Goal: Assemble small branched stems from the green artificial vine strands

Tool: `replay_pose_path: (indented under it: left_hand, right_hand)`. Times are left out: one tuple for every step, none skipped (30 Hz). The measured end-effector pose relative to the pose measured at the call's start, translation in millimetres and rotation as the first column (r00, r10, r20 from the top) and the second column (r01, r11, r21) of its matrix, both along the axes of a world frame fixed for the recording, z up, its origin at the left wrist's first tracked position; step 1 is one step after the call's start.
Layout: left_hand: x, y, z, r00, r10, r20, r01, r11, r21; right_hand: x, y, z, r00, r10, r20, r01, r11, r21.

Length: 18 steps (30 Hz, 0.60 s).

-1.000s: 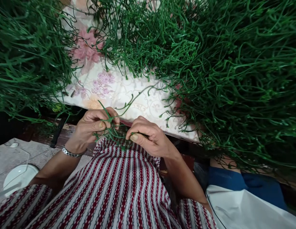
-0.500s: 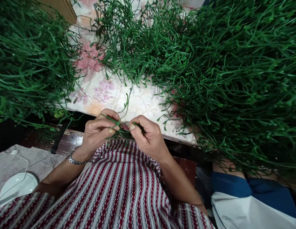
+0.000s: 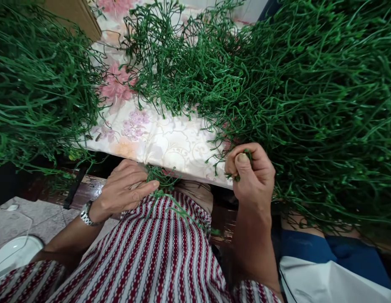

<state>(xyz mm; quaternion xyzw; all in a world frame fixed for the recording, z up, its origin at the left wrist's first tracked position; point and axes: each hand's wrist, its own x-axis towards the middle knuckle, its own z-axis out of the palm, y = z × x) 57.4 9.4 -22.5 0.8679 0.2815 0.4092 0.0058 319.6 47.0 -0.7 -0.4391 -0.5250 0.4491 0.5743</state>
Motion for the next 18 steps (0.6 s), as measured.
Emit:
replay_pose_path:
  left_hand:
    - [0,1,1.1,1.000,0.001,-0.008,-0.001,1.000,0.010]
    - [0,3,2.4,1.000,0.004,-0.012,-0.004,1.000,0.026]
    - [1,5,4.1,1.000,0.008,-0.013,-0.008,0.999,0.043]
    - [2,7,6.2,1.000,0.011,-0.010,-0.010,0.998,0.063]
    - [3,9,8.5,1.000,0.009,-0.006,-0.008,0.997,0.083]
    - [4,11,10.9,1.000,0.003,-0.006,-0.002,0.995,0.098]
    - [6,13,13.2,1.000,-0.005,-0.010,0.006,0.994,0.111]
    - [7,15,15.1,1.000,-0.012,-0.019,0.014,0.992,0.122]
    - [8,16,16.6,0.999,-0.018,-0.030,0.022,0.991,0.129]
    - [9,16,17.4,0.999,-0.023,-0.038,0.028,0.991,0.133]
    - [9,17,17.6,0.999,-0.026,-0.037,0.030,0.991,0.133]
    - [10,16,17.4,0.999,-0.027,-0.024,0.030,0.991,0.130]
    - [10,16,16.9,1.000,-0.028,-0.006,0.029,0.993,0.114]
    - [10,15,16.6,0.999,-0.030,0.019,0.028,0.996,0.086]
    - [10,14,16.7,0.998,-0.037,0.052,0.034,0.998,0.052]
    - [10,13,17.6,0.995,-0.050,0.091,0.049,0.999,0.013]
    - [11,11,19.6,0.988,-0.066,0.140,0.071,0.997,-0.028]
    - [10,9,22.7,0.978,-0.079,0.191,0.095,0.993,-0.076]
  right_hand:
    - [0,0,2.8,0.999,0.010,0.047,-0.010,1.000,0.003]
    - [-1,-1,5.8,0.993,0.038,0.116,-0.038,0.999,-0.001]
    - [-5,-2,8.8,0.978,0.077,0.197,-0.077,0.997,-0.003]
    - [-10,-2,11.5,0.951,0.121,0.283,-0.125,0.992,-0.005]
    - [-16,-3,13.8,0.915,0.169,0.367,-0.179,0.984,-0.007]
    - [-23,-4,15.4,0.872,0.215,0.440,-0.234,0.972,-0.010]
    - [-31,-4,16.2,0.828,0.258,0.499,-0.286,0.958,-0.020]
    - [-38,-4,16.3,0.784,0.299,0.543,-0.330,0.943,-0.042]
    - [-44,-3,15.9,0.747,0.331,0.576,-0.360,0.930,-0.068]
    - [-50,-3,15.2,0.717,0.351,0.602,-0.379,0.921,-0.086]
    - [-53,-2,14.5,0.701,0.357,0.617,-0.389,0.917,-0.089]
    - [-55,-2,13.9,0.696,0.352,0.626,-0.394,0.916,-0.078]
    - [-56,-2,13.6,0.699,0.337,0.631,-0.395,0.917,-0.051]
    - [-56,-2,13.9,0.710,0.310,0.632,-0.392,0.920,-0.010]
    - [-56,-3,14.7,0.723,0.280,0.632,-0.390,0.920,0.039]
    - [-55,-4,15.9,0.736,0.244,0.632,-0.388,0.917,0.097]
    - [-55,-4,17.6,0.749,0.197,0.632,-0.380,0.910,0.166]
    - [-56,-5,19.6,0.760,0.144,0.634,-0.370,0.898,0.239]
